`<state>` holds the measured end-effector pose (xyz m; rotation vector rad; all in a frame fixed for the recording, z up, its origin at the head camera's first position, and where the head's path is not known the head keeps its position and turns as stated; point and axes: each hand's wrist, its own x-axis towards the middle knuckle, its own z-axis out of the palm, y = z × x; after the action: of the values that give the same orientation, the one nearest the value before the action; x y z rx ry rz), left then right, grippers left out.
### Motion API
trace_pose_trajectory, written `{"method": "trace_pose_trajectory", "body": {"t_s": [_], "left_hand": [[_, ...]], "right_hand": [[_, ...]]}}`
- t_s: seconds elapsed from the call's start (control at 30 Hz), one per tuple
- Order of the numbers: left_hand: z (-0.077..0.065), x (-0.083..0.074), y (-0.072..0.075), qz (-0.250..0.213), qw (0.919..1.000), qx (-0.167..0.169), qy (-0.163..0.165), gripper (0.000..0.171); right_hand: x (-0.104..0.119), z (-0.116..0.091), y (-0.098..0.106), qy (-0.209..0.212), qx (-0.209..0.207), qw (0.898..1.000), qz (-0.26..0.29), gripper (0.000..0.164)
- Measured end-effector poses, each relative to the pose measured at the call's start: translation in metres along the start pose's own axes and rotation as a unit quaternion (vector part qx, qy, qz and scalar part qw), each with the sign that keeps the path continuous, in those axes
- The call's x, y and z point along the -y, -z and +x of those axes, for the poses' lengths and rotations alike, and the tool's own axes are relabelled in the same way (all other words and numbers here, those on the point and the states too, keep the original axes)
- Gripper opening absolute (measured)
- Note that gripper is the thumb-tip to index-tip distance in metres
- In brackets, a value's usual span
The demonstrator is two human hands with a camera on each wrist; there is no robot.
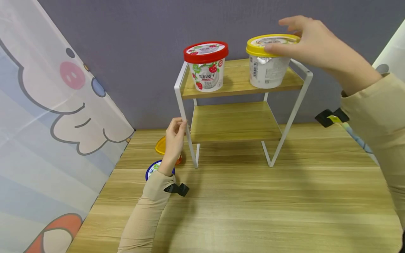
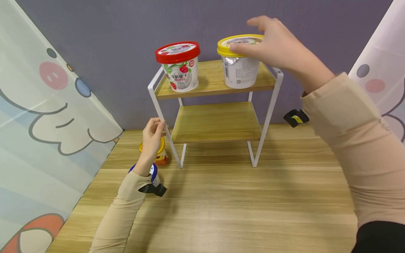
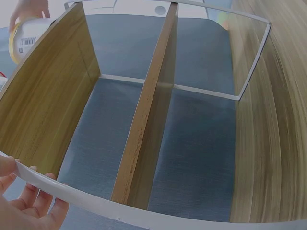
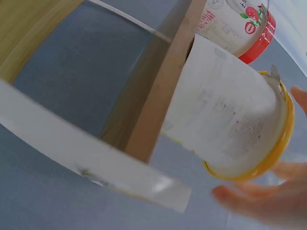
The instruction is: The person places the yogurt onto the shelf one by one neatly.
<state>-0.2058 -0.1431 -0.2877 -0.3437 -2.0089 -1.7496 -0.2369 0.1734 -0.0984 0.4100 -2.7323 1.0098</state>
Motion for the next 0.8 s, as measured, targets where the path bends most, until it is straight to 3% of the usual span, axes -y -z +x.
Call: {"method": "trace_pose_trajectory", "body": {"t_s": [0.27,0.53,0.8], "left_hand": [[0.005,0.019,0.003,-0.006,0.9999,-0.003,-0.013,0.022],[0.005,0.020,0.004,-0.009,0.9998,-0.004,-0.019,0.021],[0.005,0.020,0.004,-0.007,0.9999,-0.005,-0.013,0.020]], "right_hand": [[-0.017,-0.015,0.000,0.077,-0.099,0.991,0.053,0.044],[-0.020,-0.021,0.001,0.135,-0.111,0.973,0.152,0.025],[-0.019,-0.020,-0.004,0.167,-0.135,0.962,0.167,0.018]]}}
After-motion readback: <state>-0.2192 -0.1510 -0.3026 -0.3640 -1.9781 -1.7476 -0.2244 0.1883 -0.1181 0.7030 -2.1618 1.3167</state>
